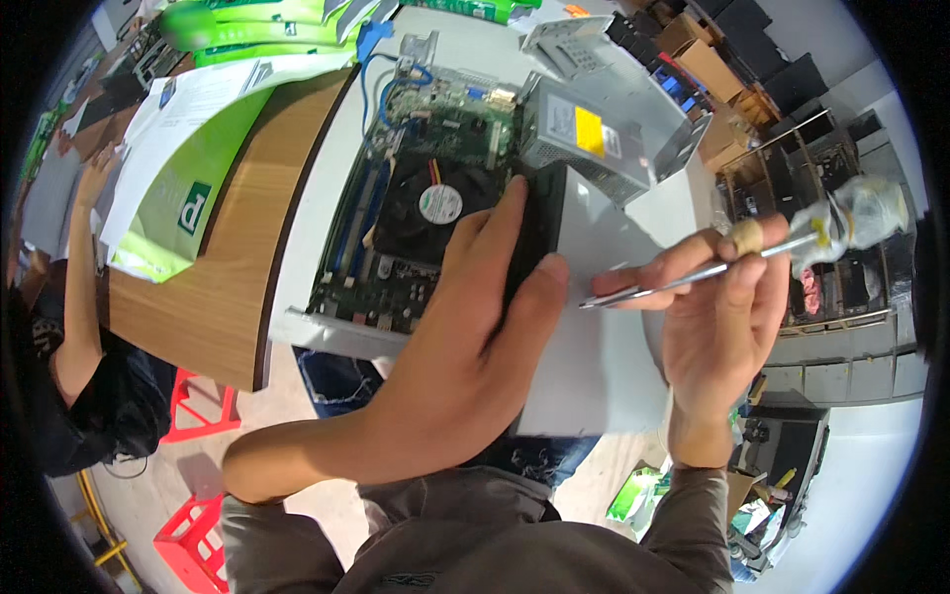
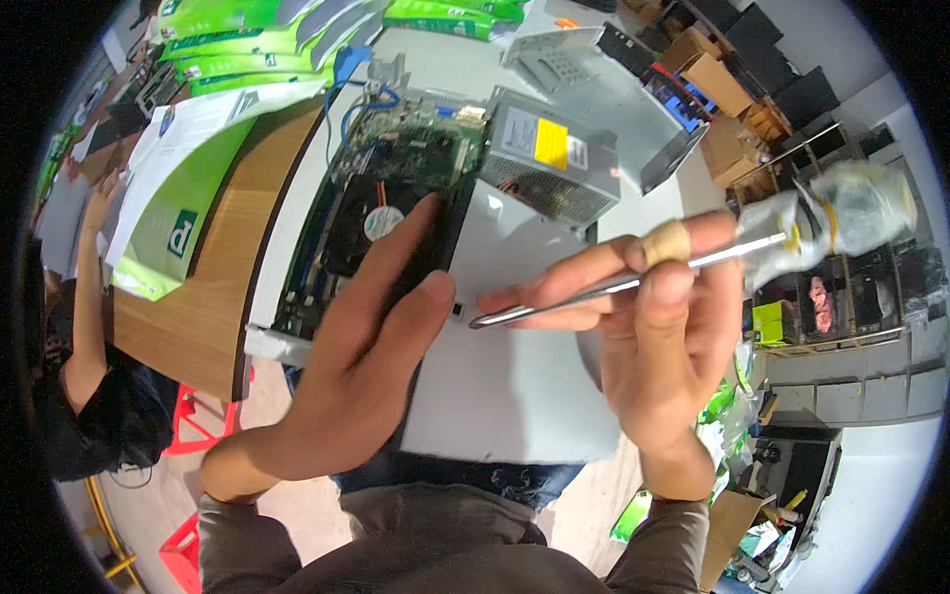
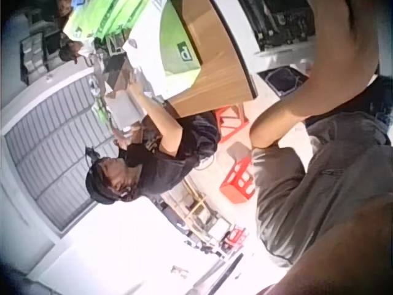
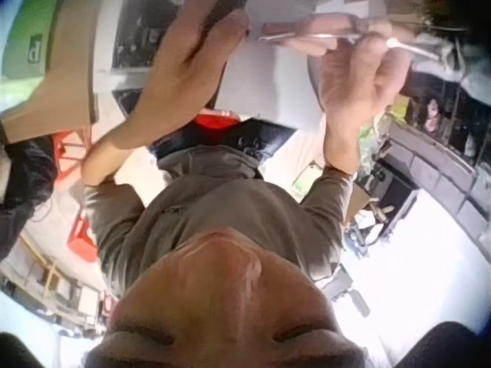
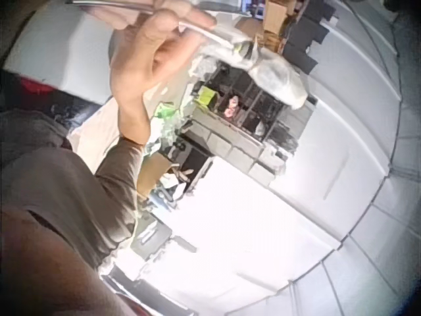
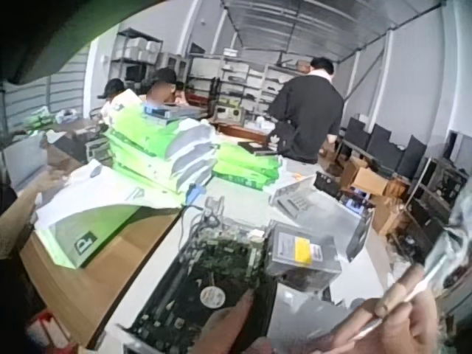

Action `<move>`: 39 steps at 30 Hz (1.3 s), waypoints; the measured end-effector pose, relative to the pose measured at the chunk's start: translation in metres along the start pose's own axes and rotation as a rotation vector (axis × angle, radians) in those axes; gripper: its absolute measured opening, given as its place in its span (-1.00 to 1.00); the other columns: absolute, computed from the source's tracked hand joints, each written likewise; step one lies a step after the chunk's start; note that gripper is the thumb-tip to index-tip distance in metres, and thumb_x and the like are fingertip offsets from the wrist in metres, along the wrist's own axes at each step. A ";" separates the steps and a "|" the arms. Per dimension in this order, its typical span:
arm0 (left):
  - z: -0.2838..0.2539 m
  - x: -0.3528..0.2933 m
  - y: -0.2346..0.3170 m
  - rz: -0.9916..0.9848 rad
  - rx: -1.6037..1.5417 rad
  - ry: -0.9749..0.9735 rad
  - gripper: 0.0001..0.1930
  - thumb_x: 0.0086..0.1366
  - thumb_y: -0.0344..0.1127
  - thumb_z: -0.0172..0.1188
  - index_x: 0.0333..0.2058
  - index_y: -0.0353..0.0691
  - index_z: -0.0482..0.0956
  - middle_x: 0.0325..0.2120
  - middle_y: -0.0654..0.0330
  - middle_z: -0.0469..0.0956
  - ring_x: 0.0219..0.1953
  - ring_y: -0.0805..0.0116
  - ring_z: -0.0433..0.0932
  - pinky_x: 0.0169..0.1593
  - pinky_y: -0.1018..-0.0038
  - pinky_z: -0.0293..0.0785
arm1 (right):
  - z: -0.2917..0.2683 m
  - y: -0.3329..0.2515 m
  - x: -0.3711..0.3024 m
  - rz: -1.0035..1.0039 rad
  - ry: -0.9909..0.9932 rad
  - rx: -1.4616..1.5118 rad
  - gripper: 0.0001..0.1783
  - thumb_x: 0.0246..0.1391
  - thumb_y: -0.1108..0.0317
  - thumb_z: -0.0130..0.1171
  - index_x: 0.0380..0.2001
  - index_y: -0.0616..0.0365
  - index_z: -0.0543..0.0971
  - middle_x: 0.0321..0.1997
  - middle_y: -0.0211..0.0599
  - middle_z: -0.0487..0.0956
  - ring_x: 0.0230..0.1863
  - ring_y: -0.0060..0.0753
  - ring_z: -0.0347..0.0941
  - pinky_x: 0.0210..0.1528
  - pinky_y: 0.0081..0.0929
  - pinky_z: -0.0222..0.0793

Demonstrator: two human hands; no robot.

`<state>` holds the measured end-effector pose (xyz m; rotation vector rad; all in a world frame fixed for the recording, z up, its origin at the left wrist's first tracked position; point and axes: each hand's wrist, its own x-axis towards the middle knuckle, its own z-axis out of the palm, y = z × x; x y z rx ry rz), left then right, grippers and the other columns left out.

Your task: The person installs an optical drive into a computer chassis by hand and with a screwdriver. The person aligns the drive, fastens it with screws, and slides the assembly into the drive bay within the chassis.

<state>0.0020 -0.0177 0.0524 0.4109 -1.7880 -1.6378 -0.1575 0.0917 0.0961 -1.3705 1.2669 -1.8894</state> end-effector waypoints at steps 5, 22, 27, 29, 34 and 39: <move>0.009 -0.005 -0.015 -0.043 0.088 -0.003 -0.47 0.51 -0.28 0.02 0.34 -0.41 0.19 0.06 -0.01 0.44 0.18 0.34 0.35 0.24 0.46 0.24 | -0.006 0.006 -0.003 0.238 0.089 0.056 -0.75 0.50 0.19 -0.27 -0.01 0.14 0.22 -0.30 0.03 0.55 -0.31 0.18 0.67 -0.18 0.05 0.70; -0.049 0.048 -0.015 -0.266 0.304 -0.475 -0.50 0.43 -0.22 0.16 0.23 -0.34 0.32 -0.40 0.13 0.55 -0.41 0.43 0.50 -0.33 0.48 0.44 | -0.007 0.017 0.003 0.156 -0.224 -0.238 -0.70 0.48 0.12 -0.27 -0.11 0.16 0.13 -0.36 0.17 0.55 -0.32 0.18 0.64 -0.15 0.12 0.66; -0.046 0.037 -0.024 -0.058 0.320 -0.363 -0.55 0.43 -0.22 0.16 0.15 -0.41 0.37 -0.50 0.10 0.52 -0.49 0.40 0.47 -0.38 0.43 0.40 | -0.006 0.016 0.000 0.087 -0.290 -0.336 -0.69 0.46 0.08 -0.27 -0.13 0.12 0.09 -0.42 0.12 0.56 -0.33 0.16 0.65 -0.19 0.06 0.66; -0.044 0.032 -0.025 0.004 0.284 -0.320 -0.55 0.43 -0.23 0.15 0.14 -0.44 0.37 -0.51 0.10 0.51 -0.51 0.39 0.46 -0.39 0.42 0.40 | -0.005 0.015 -0.003 0.039 -0.320 -0.378 -0.68 0.46 0.07 -0.26 -0.15 0.10 0.07 -0.45 0.08 0.57 -0.35 0.15 0.65 -0.22 0.02 0.68; -0.040 0.026 -0.028 0.154 0.316 -0.238 -0.55 0.43 -0.25 0.15 0.13 -0.46 0.36 -0.52 0.09 0.51 -0.51 0.38 0.46 -0.39 0.41 0.39 | -0.005 0.008 -0.014 -0.015 -0.371 -0.475 -0.66 0.45 0.04 -0.25 -0.15 0.10 0.08 -0.44 0.05 0.57 -0.34 0.13 0.65 -0.21 0.00 0.68; -0.036 0.022 -0.031 0.182 0.296 -0.193 -0.56 0.43 -0.26 0.14 0.13 -0.45 0.36 -0.51 0.09 0.50 -0.50 0.36 0.46 -0.37 0.40 0.39 | -0.002 0.007 -0.018 -0.008 -0.350 -0.517 -0.63 0.44 0.01 -0.23 -0.15 0.11 0.09 -0.44 0.03 0.57 -0.34 0.11 0.66 -0.20 -0.01 0.69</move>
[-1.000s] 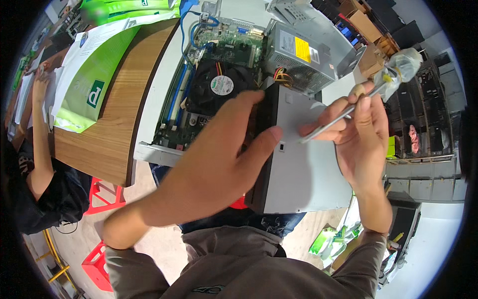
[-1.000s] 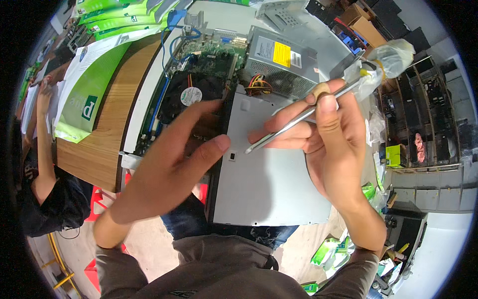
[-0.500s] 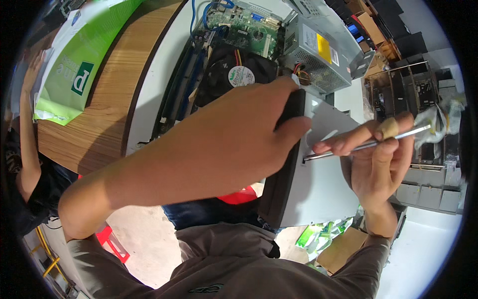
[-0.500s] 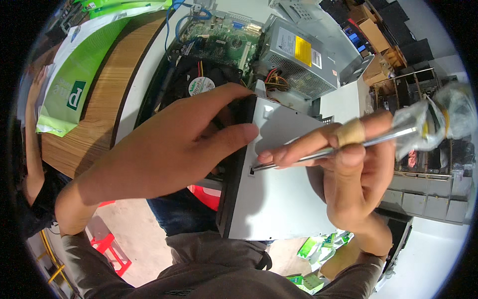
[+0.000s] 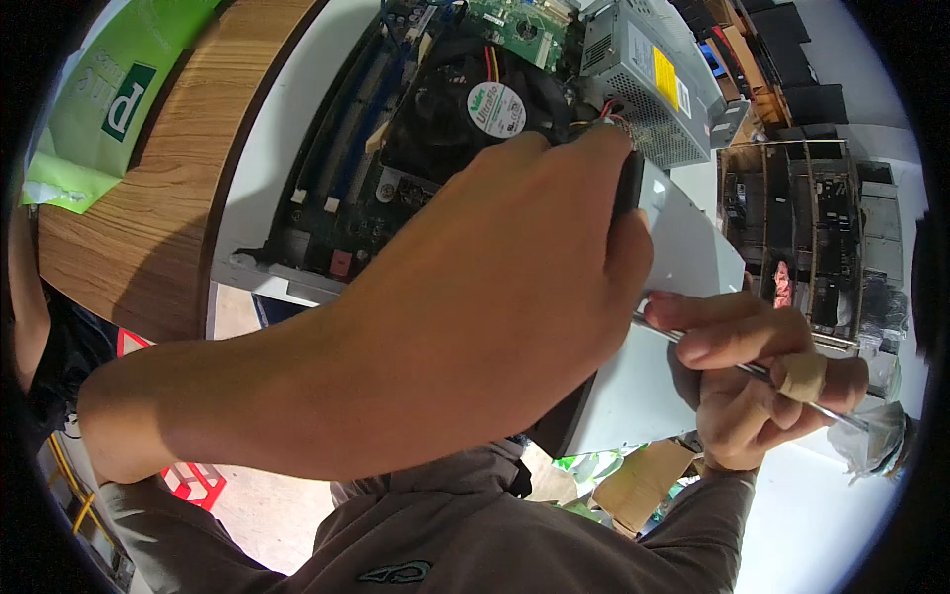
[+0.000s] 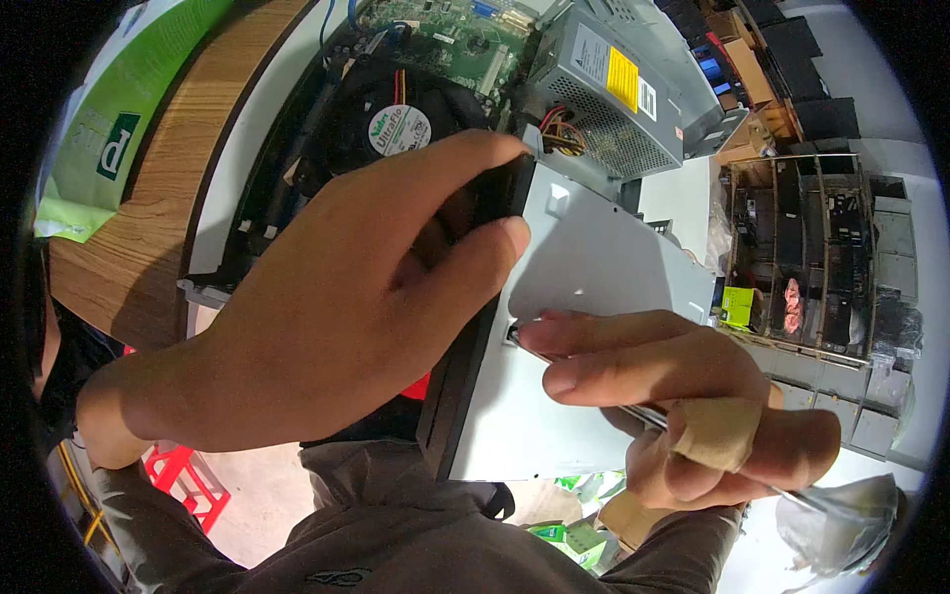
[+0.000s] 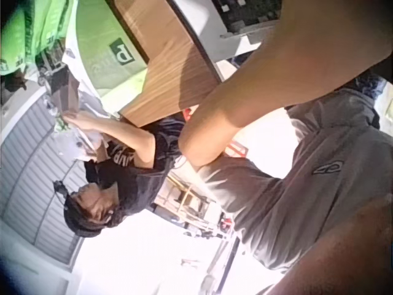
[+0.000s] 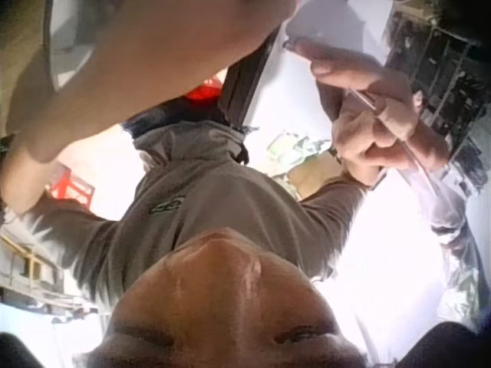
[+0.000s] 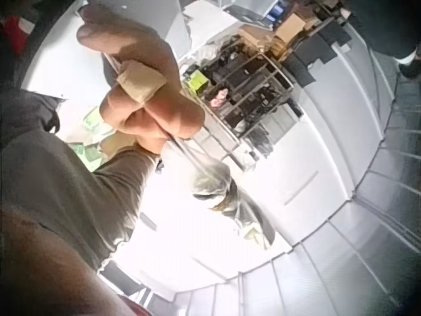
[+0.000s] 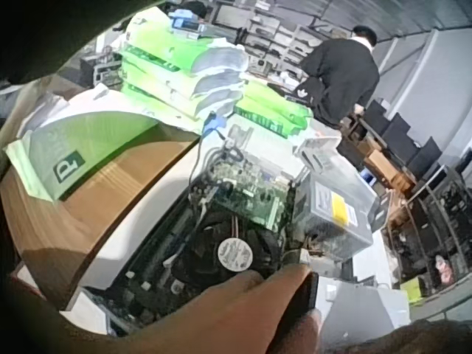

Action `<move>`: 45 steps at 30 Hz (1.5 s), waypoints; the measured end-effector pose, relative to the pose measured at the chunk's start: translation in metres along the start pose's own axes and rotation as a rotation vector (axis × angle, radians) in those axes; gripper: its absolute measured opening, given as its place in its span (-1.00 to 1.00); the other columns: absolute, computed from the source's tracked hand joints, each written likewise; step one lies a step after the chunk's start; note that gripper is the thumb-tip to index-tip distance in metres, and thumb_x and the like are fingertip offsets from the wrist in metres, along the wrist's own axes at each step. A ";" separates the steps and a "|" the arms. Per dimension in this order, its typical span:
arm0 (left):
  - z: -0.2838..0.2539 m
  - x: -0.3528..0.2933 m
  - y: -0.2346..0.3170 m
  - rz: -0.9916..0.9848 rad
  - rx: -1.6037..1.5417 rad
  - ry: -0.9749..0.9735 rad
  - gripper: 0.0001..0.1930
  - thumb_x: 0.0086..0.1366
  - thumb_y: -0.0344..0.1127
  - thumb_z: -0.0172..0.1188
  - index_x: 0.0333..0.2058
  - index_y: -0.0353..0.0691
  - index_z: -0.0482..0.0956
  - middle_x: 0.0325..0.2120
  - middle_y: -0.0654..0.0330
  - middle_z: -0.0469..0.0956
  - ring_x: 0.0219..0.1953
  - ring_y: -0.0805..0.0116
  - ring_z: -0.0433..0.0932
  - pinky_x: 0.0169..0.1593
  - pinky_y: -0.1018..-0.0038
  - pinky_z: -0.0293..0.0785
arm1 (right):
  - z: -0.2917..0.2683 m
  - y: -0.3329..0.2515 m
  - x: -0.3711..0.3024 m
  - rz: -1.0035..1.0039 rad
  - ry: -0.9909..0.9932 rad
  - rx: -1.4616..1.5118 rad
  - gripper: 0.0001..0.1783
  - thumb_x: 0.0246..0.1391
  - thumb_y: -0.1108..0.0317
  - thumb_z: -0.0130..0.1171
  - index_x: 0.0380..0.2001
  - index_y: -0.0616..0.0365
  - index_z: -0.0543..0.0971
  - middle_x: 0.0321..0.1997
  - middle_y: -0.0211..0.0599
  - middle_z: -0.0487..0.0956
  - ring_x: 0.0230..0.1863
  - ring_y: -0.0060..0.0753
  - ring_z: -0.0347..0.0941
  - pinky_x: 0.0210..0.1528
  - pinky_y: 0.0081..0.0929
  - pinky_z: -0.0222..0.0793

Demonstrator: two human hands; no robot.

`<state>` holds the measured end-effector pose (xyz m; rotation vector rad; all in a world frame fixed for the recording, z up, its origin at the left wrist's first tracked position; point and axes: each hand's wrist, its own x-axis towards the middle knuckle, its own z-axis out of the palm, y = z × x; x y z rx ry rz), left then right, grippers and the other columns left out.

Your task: The person installs an optical drive into a computer chassis by hand and with a screwdriver. The person aligns the drive, fastens it with screws, and slides the assembly into the drive bay within the chassis.

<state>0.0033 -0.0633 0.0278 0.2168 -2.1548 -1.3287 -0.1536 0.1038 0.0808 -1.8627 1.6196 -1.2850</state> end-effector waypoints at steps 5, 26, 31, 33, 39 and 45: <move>0.004 -0.002 0.003 0.015 0.001 0.038 -0.57 0.43 -0.27 0.13 0.13 -0.44 0.36 -0.50 0.08 0.48 -0.50 0.35 0.46 -0.36 0.39 0.39 | 0.002 -0.001 0.003 0.082 0.056 0.025 -0.61 0.44 -0.02 -0.22 -0.15 0.11 0.10 -0.43 0.00 0.58 -0.33 0.09 0.66 -0.20 -0.03 0.69; -0.006 0.002 0.007 -0.095 -0.100 -0.037 -0.62 0.44 -0.32 0.09 0.13 -0.39 0.34 -0.48 0.06 0.44 -0.46 0.28 0.45 -0.31 0.34 0.38 | 0.006 -0.007 0.004 0.271 0.102 0.041 -0.52 0.38 -0.08 -0.12 -0.28 0.17 0.22 -0.40 0.02 0.60 -0.33 0.11 0.65 -0.16 0.00 0.65; -0.010 0.001 0.012 -0.176 -0.181 -0.078 -0.63 0.44 -0.33 0.08 0.13 -0.38 0.33 -0.47 0.05 0.43 -0.45 0.26 0.45 -0.30 0.33 0.37 | 0.007 -0.003 0.002 0.053 0.038 -0.061 -0.60 0.37 -0.03 -0.05 -0.30 0.07 0.20 -0.42 -0.06 0.60 -0.37 0.03 0.65 -0.09 0.00 0.64; -0.007 0.001 0.011 -0.183 -0.198 -0.044 -0.63 0.44 -0.33 0.08 0.12 -0.39 0.33 -0.45 0.03 0.44 -0.43 0.21 0.46 -0.28 0.31 0.38 | 0.007 -0.002 0.003 0.006 0.023 -0.088 -0.63 0.37 -0.01 -0.02 -0.31 0.03 0.20 -0.43 -0.10 0.60 -0.38 0.00 0.65 -0.07 0.01 0.64; 0.010 -0.001 0.000 -0.017 -0.013 0.106 -0.61 0.42 -0.30 0.11 0.11 -0.40 0.35 -0.43 -0.06 0.48 -0.41 0.02 0.49 -0.25 0.24 0.40 | 0.008 -0.006 0.008 0.052 0.029 -0.129 -0.69 0.41 0.06 -0.07 -0.29 -0.01 0.17 -0.44 -0.15 0.57 -0.41 -0.05 0.65 -0.05 0.01 0.64; 0.005 -0.003 -0.007 0.068 0.089 0.038 -0.59 0.41 -0.26 0.14 0.11 -0.40 0.38 -0.47 0.01 0.48 -0.47 0.20 0.46 -0.33 0.33 0.38 | 0.012 -0.001 0.015 0.103 0.135 0.036 -0.67 0.47 0.01 -0.28 -0.22 0.05 0.19 -0.43 -0.16 0.51 -0.43 -0.07 0.63 -0.28 -0.16 0.71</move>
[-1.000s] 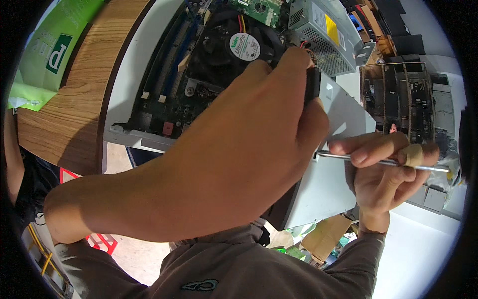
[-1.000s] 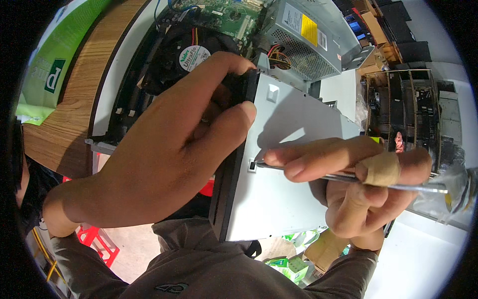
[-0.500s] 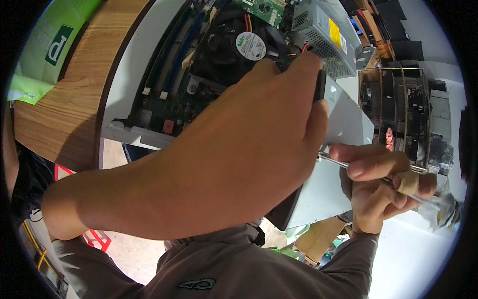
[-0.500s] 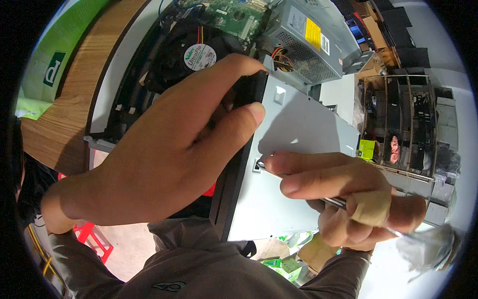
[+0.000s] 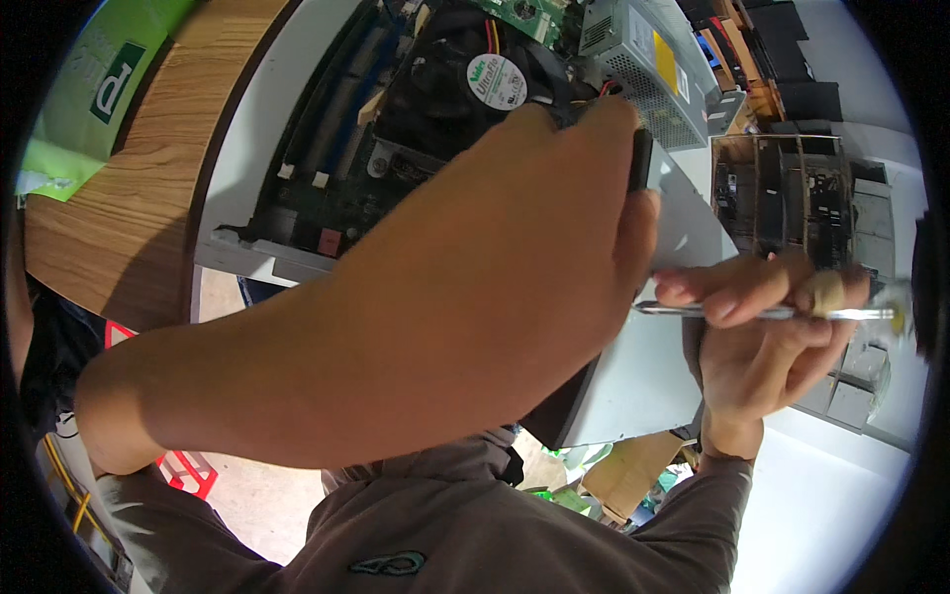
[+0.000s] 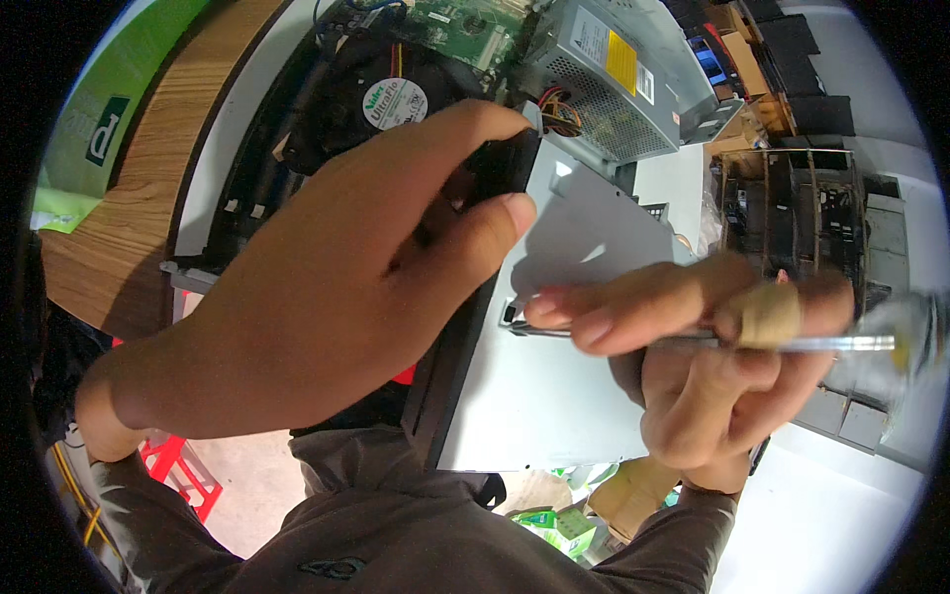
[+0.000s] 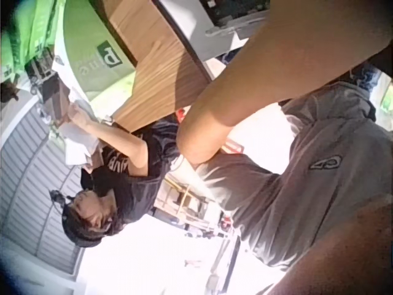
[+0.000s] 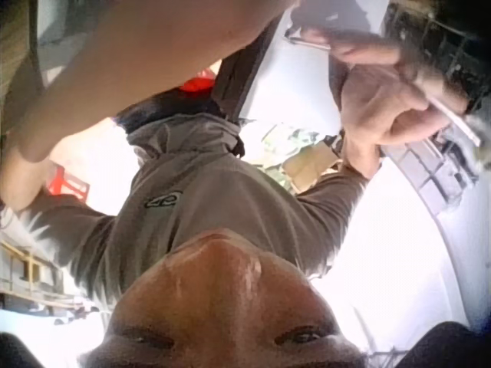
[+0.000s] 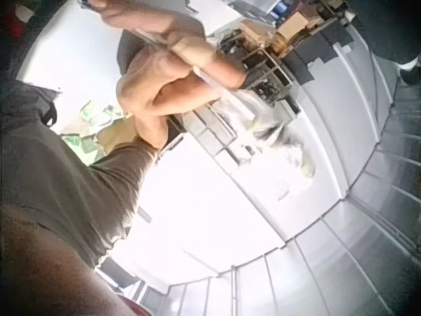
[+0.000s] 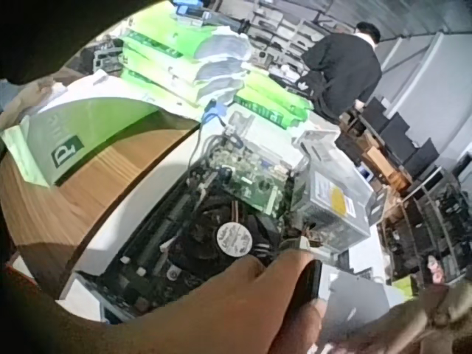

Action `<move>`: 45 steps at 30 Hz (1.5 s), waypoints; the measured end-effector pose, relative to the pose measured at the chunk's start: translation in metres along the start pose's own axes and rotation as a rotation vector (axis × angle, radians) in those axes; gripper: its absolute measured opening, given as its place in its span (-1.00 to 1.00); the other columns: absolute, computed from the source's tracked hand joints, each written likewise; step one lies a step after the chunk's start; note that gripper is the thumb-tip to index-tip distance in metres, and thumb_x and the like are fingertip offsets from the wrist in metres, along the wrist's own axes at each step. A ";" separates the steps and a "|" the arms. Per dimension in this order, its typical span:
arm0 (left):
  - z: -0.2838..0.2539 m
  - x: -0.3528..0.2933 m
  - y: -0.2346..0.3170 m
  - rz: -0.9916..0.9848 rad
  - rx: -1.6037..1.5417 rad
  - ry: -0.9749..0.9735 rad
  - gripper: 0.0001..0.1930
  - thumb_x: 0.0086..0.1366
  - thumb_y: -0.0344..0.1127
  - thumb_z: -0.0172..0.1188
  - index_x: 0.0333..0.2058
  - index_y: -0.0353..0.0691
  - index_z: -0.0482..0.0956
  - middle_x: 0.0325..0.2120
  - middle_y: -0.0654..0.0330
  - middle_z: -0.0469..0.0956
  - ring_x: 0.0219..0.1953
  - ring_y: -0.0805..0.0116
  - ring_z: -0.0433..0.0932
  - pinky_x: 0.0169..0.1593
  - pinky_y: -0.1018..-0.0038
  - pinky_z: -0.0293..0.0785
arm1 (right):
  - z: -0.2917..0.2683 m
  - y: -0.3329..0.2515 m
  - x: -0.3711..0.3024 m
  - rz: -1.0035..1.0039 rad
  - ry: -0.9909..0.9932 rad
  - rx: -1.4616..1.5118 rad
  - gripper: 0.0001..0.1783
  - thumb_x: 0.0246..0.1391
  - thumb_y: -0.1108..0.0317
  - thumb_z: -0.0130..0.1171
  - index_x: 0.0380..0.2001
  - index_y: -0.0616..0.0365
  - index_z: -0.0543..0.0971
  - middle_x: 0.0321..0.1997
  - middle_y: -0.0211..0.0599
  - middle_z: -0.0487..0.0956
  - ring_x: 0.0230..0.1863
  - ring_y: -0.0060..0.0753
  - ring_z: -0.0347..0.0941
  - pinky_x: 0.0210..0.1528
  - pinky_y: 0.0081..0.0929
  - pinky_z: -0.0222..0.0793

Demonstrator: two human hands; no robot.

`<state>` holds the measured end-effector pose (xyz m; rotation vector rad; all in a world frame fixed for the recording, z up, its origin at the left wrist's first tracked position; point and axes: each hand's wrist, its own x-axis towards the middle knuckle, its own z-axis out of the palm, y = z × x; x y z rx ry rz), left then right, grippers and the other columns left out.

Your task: The person installs an optical drive into a computer chassis by hand and with a screwdriver. The person aligns the drive, fastens it with screws, and slides the assembly into the drive bay within the chassis.

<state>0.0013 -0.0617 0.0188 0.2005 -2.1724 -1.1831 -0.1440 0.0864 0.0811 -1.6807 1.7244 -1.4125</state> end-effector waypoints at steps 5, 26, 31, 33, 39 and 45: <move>0.001 0.006 0.024 -0.225 -0.070 0.046 -0.58 0.41 -0.27 0.16 0.12 -0.41 0.38 -0.49 0.09 0.48 -0.51 0.34 0.42 -0.38 0.39 0.36 | 0.001 0.003 0.002 -0.011 0.047 -0.014 -0.68 0.46 0.01 -0.26 -0.19 0.04 0.20 -0.44 -0.18 0.48 -0.46 -0.19 0.59 -0.34 -0.33 0.66; -0.007 0.009 0.021 -0.276 -0.213 0.027 -0.61 0.40 -0.28 0.15 0.09 -0.38 0.40 -0.58 0.11 0.40 -0.56 0.34 0.38 -0.44 0.36 0.30 | -0.001 -0.001 -0.002 -0.033 0.046 -0.214 -0.64 0.45 -0.03 -0.27 -0.18 0.06 0.18 -0.52 -0.20 0.50 -0.47 -0.21 0.63 -0.44 -0.31 0.71; -0.006 0.004 0.017 -0.220 -0.193 0.010 -0.63 0.40 -0.29 0.14 0.09 -0.37 0.40 -0.57 0.10 0.41 -0.55 0.32 0.40 -0.43 0.35 0.32 | 0.003 -0.008 -0.010 0.007 0.156 -0.305 -0.63 0.45 -0.04 -0.25 -0.14 0.06 0.20 -0.50 -0.22 0.52 -0.43 -0.39 0.63 -0.35 -0.47 0.65; -0.006 0.003 0.015 -0.207 -0.188 0.003 -0.63 0.40 -0.29 0.14 0.08 -0.37 0.40 -0.56 0.09 0.42 -0.55 0.31 0.41 -0.42 0.35 0.32 | 0.002 -0.008 -0.006 -0.001 0.079 -0.182 -0.61 0.43 -0.06 -0.24 -0.14 0.06 0.21 -0.49 -0.21 0.53 -0.43 -0.43 0.62 -0.33 -0.48 0.64; -0.005 0.001 0.009 -0.152 -0.075 -0.024 -0.65 0.41 -0.29 0.12 0.08 -0.36 0.41 -0.55 0.08 0.43 -0.53 0.29 0.43 -0.41 0.34 0.34 | -0.007 -0.005 0.007 -0.111 -0.142 -0.192 -0.59 0.41 -0.10 -0.22 -0.15 0.05 0.22 -0.47 -0.15 0.54 -0.41 -0.26 0.62 -0.33 -0.28 0.69; 0.001 0.000 0.005 -0.112 -0.103 0.034 -0.66 0.41 -0.29 0.11 0.07 -0.35 0.41 -0.53 0.06 0.44 -0.52 0.26 0.45 -0.40 0.33 0.36 | -0.003 -0.006 0.000 -0.171 -0.182 -0.211 -0.63 0.41 -0.09 -0.19 -0.16 -0.01 0.27 -0.41 -0.15 0.55 -0.34 -0.17 0.63 -0.26 -0.16 0.70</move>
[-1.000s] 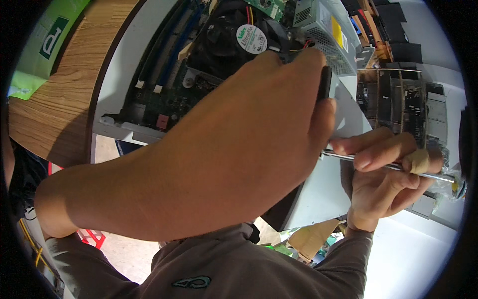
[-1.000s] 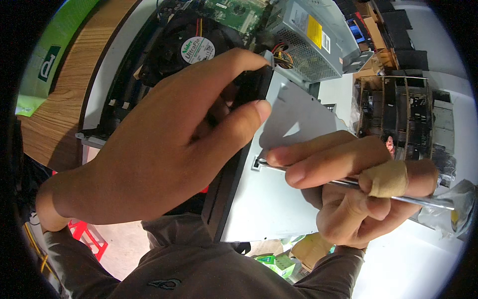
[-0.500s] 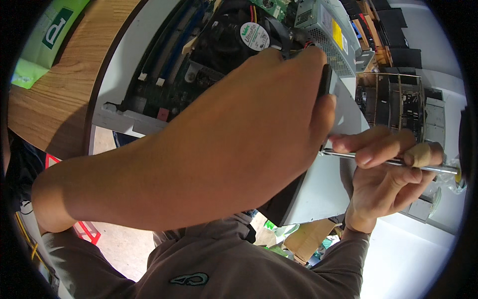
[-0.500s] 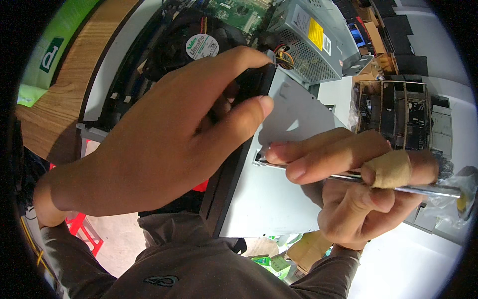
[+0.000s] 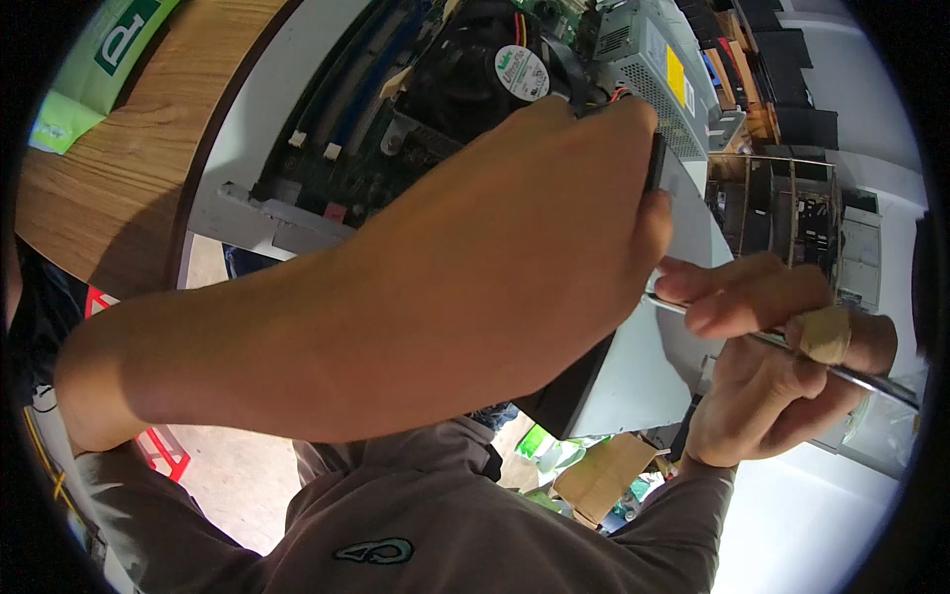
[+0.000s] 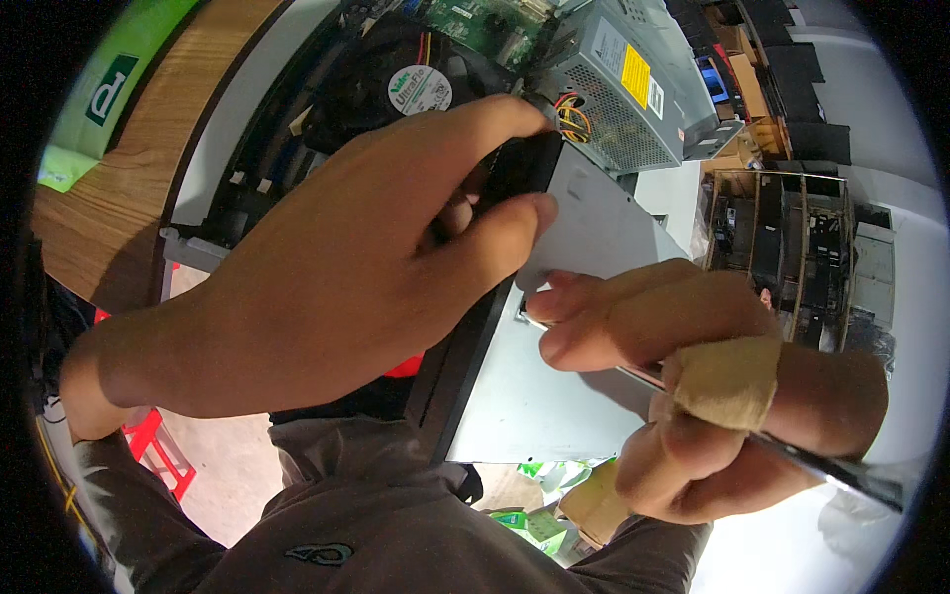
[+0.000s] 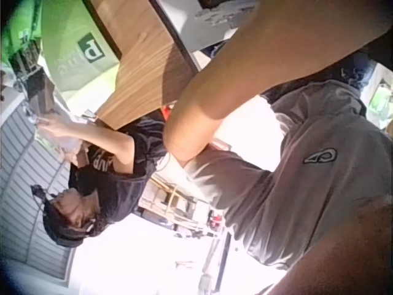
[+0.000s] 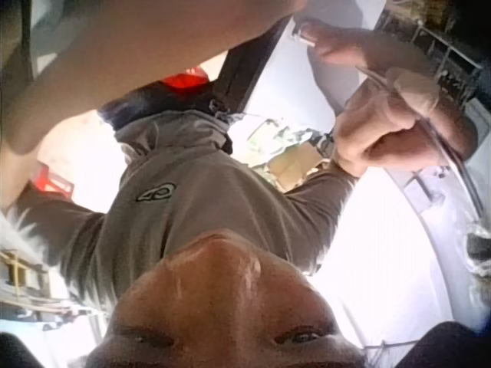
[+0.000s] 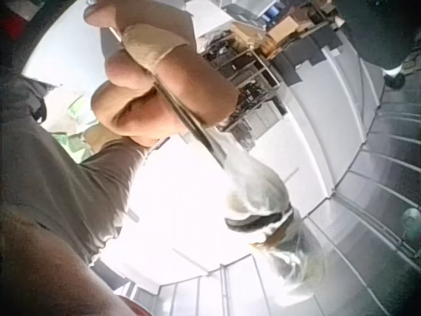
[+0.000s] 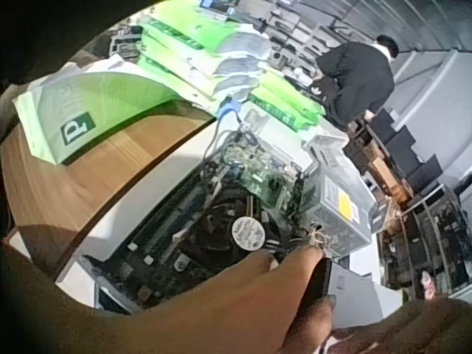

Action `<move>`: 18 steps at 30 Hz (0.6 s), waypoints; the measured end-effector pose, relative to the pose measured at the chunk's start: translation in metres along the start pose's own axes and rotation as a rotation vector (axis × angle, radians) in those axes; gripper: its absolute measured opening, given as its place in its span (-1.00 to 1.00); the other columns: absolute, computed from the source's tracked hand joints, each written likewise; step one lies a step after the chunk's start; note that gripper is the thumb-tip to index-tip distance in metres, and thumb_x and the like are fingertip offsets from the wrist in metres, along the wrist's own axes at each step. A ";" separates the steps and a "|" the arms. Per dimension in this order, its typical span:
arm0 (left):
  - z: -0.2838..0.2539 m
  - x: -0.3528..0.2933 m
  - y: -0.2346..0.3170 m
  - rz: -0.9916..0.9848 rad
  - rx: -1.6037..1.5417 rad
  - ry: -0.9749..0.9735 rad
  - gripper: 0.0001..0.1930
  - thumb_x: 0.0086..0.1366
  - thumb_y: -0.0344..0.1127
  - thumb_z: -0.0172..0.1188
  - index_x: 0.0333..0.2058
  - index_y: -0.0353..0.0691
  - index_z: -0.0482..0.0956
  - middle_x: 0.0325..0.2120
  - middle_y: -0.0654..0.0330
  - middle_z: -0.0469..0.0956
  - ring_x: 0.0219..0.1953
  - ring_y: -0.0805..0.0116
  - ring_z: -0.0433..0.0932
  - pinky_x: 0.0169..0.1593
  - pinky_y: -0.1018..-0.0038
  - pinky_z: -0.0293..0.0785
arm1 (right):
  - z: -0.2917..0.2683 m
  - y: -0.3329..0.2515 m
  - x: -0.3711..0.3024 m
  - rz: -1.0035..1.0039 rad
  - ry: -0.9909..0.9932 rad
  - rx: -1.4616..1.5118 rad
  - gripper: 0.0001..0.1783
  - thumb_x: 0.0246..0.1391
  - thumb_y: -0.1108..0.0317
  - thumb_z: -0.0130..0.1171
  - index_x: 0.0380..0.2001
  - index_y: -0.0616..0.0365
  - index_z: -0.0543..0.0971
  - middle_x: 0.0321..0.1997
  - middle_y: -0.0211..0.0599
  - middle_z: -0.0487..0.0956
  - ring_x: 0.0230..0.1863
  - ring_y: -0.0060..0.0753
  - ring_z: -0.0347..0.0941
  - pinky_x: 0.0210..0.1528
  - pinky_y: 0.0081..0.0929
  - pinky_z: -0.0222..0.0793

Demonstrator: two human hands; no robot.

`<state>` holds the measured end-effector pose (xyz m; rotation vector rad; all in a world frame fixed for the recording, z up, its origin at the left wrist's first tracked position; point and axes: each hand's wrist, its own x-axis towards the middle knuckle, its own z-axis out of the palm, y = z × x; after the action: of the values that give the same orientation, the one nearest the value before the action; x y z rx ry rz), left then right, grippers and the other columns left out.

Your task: The person installs an optical drive into a computer chassis by hand and with a screwdriver. The person aligns the drive, fastens it with screws, and slides the assembly into the drive bay within the chassis.

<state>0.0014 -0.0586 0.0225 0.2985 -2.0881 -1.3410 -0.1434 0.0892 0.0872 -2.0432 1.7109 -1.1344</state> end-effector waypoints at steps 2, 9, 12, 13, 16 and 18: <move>0.002 0.000 -0.002 0.006 0.012 0.007 -0.66 0.41 -0.30 0.10 0.07 -0.34 0.41 -0.53 0.06 0.45 -0.52 0.26 0.46 -0.39 0.33 0.37 | 0.002 0.000 -0.002 -0.005 -0.003 -0.004 -0.64 0.41 -0.09 -0.19 -0.16 -0.03 0.29 -0.39 -0.15 0.56 -0.31 -0.14 0.63 -0.23 -0.13 0.70; 0.001 -0.005 -0.005 0.018 0.107 0.009 -0.68 0.41 -0.30 0.09 0.06 -0.33 0.42 -0.51 0.04 0.46 -0.50 0.23 0.49 -0.38 0.32 0.39 | 0.006 0.002 -0.006 -0.017 -0.042 -0.013 -0.69 0.41 -0.07 -0.16 -0.16 -0.11 0.34 -0.33 -0.14 0.57 -0.23 -0.03 0.63 -0.15 0.01 0.71; 0.001 -0.008 -0.006 0.043 0.153 0.002 -0.69 0.41 -0.30 0.08 0.05 -0.32 0.42 -0.50 0.03 0.47 -0.49 0.22 0.50 -0.37 0.31 0.40 | 0.007 0.002 -0.008 -0.029 -0.068 0.007 -0.76 0.44 0.00 -0.17 -0.18 -0.14 0.33 -0.32 -0.13 0.57 -0.21 0.01 0.63 -0.11 0.02 0.70; 0.001 -0.008 -0.007 0.049 0.170 -0.001 -0.69 0.41 -0.30 0.08 0.05 -0.32 0.42 -0.50 0.03 0.47 -0.49 0.21 0.50 -0.37 0.31 0.40 | 0.008 0.001 -0.009 -0.064 -0.050 0.019 -0.79 0.45 0.04 -0.19 -0.18 -0.14 0.31 -0.31 -0.11 0.56 -0.21 0.02 0.63 -0.11 0.01 0.70; -0.001 -0.008 -0.006 0.092 0.242 -0.002 -0.70 0.42 -0.30 0.07 0.05 -0.32 0.42 -0.49 0.02 0.48 -0.49 0.20 0.51 -0.36 0.31 0.41 | 0.008 0.000 -0.010 -0.061 -0.010 -0.012 -0.86 0.47 0.13 -0.23 -0.19 -0.14 0.23 -0.30 -0.08 0.54 -0.24 0.01 0.63 -0.13 -0.01 0.70; -0.003 -0.006 -0.003 0.178 0.349 -0.010 -0.70 0.42 -0.30 0.07 0.04 -0.31 0.42 -0.48 0.01 0.48 -0.48 0.20 0.52 -0.36 0.30 0.42 | 0.007 0.001 -0.009 -0.082 -0.014 -0.038 -0.83 0.47 0.13 -0.23 -0.19 -0.08 0.16 -0.30 -0.05 0.52 -0.28 -0.02 0.62 -0.16 -0.05 0.70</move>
<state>0.0073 -0.0586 0.0186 0.2438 -2.2940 -0.8750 -0.1391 0.0952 0.0782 -2.1568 1.6693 -1.1177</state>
